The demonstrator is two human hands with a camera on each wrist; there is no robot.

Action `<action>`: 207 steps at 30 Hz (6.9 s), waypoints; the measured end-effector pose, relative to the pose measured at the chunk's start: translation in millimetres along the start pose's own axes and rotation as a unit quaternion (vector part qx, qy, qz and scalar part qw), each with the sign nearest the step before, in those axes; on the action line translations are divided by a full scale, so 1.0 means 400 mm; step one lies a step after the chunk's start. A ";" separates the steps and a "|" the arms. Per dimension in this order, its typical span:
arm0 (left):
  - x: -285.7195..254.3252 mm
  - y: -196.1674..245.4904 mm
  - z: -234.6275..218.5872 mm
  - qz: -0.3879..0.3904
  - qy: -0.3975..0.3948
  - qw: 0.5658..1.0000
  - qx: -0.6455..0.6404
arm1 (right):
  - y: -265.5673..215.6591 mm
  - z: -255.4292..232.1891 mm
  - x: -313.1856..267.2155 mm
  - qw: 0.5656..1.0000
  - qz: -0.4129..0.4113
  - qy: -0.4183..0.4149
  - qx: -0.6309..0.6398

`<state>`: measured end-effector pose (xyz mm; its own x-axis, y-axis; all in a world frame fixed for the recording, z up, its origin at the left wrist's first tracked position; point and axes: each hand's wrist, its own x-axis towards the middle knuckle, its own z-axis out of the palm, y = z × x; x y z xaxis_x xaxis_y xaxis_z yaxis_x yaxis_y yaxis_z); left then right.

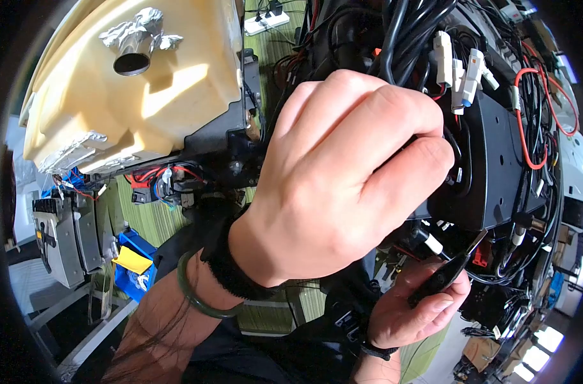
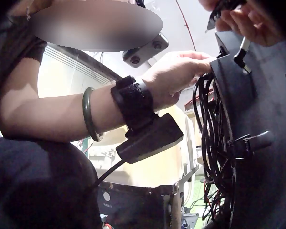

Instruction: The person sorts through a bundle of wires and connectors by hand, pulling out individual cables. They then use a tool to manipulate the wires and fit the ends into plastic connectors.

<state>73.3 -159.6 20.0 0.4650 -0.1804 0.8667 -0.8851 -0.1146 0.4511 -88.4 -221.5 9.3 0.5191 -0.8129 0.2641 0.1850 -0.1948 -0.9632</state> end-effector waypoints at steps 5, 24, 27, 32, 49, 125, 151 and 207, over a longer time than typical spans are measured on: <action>0.003 -0.020 -0.002 0.024 -0.008 0.996 -0.080 | -0.001 0.001 0.003 1.000 -0.007 -0.013 0.002; -0.017 -0.009 -0.019 0.057 -0.058 0.996 -0.035 | -0.006 0.007 0.007 0.999 -0.020 -0.009 -0.026; -0.019 0.009 -0.005 0.045 -0.044 0.998 -0.012 | -0.003 0.006 0.002 1.000 -0.007 0.011 -0.027; -0.020 0.006 -0.007 0.029 -0.045 0.998 -0.023 | -0.007 0.021 -0.002 1.000 -0.001 0.007 -0.030; -0.015 -0.005 0.018 0.025 0.054 0.998 -0.039 | 0.024 0.009 0.003 0.997 -0.046 0.046 -0.053; 0.211 0.056 -0.041 0.039 -0.307 0.936 0.166 | -0.007 -0.008 0.049 0.997 -0.008 -0.077 0.024; 0.227 0.057 -0.046 0.030 -0.377 0.907 0.183 | -0.014 -0.007 0.054 0.995 -0.021 -0.096 0.021; 0.240 0.025 -0.058 0.058 -0.331 0.934 0.121 | -0.002 -0.008 0.044 0.996 -0.008 -0.094 0.009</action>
<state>108.5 -155.4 112.5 0.3470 -0.7606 0.5487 -0.9373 -0.2603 0.2320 -81.9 -237.3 14.6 0.6619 -0.6927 0.2865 0.2095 -0.1960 -0.9580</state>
